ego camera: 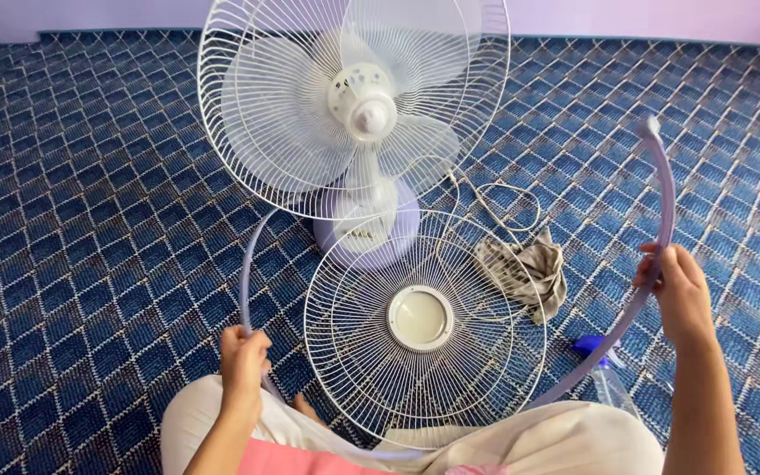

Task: The person sits on the floor and uses a screwdriver to remove a plastic ring from a disassembled fan cage. They then attempt to fit the ring onto the fan cage, remove it again, and continue manipulating the ring and cage components.

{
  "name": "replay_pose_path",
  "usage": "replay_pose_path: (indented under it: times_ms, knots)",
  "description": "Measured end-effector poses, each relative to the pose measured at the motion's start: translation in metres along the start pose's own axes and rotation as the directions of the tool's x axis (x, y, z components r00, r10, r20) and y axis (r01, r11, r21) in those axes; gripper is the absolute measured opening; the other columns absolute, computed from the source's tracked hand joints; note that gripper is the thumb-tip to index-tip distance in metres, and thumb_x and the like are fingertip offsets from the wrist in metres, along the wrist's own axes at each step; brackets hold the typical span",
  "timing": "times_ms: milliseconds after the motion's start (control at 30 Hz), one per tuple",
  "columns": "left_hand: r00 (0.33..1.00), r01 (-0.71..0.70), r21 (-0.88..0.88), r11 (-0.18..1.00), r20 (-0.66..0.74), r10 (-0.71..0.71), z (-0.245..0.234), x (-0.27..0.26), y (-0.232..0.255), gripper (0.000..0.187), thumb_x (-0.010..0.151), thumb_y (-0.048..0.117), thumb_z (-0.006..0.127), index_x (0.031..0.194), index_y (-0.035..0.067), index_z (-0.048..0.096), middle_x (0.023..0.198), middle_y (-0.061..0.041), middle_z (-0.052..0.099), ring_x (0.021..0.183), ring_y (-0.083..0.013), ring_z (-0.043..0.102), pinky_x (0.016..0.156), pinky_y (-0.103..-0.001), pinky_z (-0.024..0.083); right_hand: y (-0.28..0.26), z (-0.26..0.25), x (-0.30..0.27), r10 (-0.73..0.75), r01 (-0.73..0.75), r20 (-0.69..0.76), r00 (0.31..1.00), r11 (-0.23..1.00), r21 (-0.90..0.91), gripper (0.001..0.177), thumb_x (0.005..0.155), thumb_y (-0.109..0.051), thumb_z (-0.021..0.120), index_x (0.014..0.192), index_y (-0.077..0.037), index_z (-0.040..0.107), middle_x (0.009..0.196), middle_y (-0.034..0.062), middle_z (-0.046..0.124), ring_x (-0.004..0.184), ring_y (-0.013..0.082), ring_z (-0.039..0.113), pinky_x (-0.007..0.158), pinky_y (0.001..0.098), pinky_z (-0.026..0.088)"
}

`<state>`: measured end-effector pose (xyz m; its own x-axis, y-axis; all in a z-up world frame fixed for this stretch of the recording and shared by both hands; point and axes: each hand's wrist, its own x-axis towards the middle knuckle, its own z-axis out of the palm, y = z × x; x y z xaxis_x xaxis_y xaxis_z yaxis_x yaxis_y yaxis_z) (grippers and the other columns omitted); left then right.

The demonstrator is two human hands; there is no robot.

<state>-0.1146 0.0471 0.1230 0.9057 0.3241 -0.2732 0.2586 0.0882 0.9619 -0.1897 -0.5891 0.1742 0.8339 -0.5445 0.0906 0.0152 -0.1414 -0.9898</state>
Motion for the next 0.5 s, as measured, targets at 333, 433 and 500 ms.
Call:
replay_pose_path:
  times_ms: [333, 433, 500]
  knots:
    - [0.992, -0.125, -0.012, 0.992, -0.019, 0.125, -0.009, -0.032, 0.062, 0.047, 0.105, 0.045, 0.052, 0.071, 0.012, 0.045, 0.057, 0.005, 0.035, 0.046, -0.0086, 0.036, 0.043, -0.028, 0.031, -0.035, 0.039, 0.027, 0.077, -0.068, 0.155, 0.985, 0.996, -0.061, 0.031, 0.114, -0.03, 0.041, 0.108, -0.005, 0.058, 0.076, -0.001, 0.041, 0.065, 0.011, 0.036, 0.059, 0.0273, 0.031]
    - [0.986, -0.132, 0.117, 0.984, -0.082, 0.142, -0.009, -0.024, 0.062, 0.046, 0.108, 0.045, 0.05, 0.077, 0.011, 0.05, 0.061, 0.004, 0.04, 0.048, -0.0074, 0.037, 0.043, -0.026, 0.029, -0.029, 0.065, 0.031, 0.169, -0.111, 0.174, 0.97, 0.948, -0.298, 0.035, 0.109, -0.033, 0.039, 0.104, -0.007, 0.06, 0.073, -0.0008, 0.045, 0.063, 0.0125, 0.039, 0.059, 0.0275, 0.036]
    - [0.949, -0.23, 0.356, 0.906, -0.126, 0.29, -0.012, -0.023, 0.06, 0.046, 0.11, 0.042, 0.049, 0.082, 0.007, 0.059, 0.063, 0.004, 0.05, 0.052, -0.0054, 0.045, 0.046, -0.022, 0.036, -0.021, 0.082, 0.031, 0.16, -0.081, 0.201, 0.967, 0.931, -0.355, 0.035, 0.109, -0.034, 0.039, 0.104, -0.008, 0.061, 0.071, 0.0003, 0.045, 0.061, 0.015, 0.039, 0.058, 0.0291, 0.036]
